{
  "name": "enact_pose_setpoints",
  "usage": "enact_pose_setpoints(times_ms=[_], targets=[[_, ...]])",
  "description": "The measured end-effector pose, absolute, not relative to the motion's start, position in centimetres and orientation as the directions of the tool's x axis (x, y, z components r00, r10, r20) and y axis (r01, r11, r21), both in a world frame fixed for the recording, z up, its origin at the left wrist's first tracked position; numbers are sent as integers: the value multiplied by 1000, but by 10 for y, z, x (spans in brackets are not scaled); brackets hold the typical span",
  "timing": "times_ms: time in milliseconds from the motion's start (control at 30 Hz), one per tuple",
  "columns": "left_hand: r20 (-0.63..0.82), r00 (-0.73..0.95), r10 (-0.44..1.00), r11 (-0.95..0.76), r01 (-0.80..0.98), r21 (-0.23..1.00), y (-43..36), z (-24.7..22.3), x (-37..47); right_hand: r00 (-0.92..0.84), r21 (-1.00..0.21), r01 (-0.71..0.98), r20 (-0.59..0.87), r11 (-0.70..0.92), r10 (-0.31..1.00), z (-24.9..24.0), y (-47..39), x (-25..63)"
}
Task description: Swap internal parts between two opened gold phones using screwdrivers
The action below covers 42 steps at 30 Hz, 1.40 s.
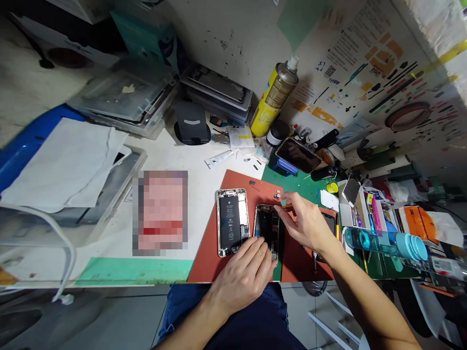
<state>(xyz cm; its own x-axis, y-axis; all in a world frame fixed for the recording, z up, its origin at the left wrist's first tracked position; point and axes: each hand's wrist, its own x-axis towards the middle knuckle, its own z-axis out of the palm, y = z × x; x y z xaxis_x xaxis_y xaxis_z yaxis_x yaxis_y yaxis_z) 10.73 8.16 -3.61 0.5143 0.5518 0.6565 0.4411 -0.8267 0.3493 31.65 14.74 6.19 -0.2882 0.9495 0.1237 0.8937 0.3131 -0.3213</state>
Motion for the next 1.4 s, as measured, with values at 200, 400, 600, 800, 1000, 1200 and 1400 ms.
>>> enact_pose_setpoints(times_ms=[200,400,600,800,1000,1200,1400], targets=[[663,508,550,-828,436,353,82,-37,108,-308,-347,879,108,326,945,64,145,316],[661,507,553,-828,427,364,82,-36,108,-271,-352,888,122,297,955,64,143,315],[660,509,552,-828,426,365,82,-36,108,-251,-359,889,136,284,958,63,143,316],[653,514,556,-826,432,362,82,-36,107,-253,-370,883,149,291,956,61,141,316],[653,521,550,-831,425,360,82,-36,107,-271,-367,873,183,321,945,57,140,318],[648,518,559,-825,425,372,82,-35,107,-198,-413,869,212,272,957,50,136,324],[610,441,659,-752,392,530,93,-15,103,109,-621,782,222,54,969,48,125,334]])
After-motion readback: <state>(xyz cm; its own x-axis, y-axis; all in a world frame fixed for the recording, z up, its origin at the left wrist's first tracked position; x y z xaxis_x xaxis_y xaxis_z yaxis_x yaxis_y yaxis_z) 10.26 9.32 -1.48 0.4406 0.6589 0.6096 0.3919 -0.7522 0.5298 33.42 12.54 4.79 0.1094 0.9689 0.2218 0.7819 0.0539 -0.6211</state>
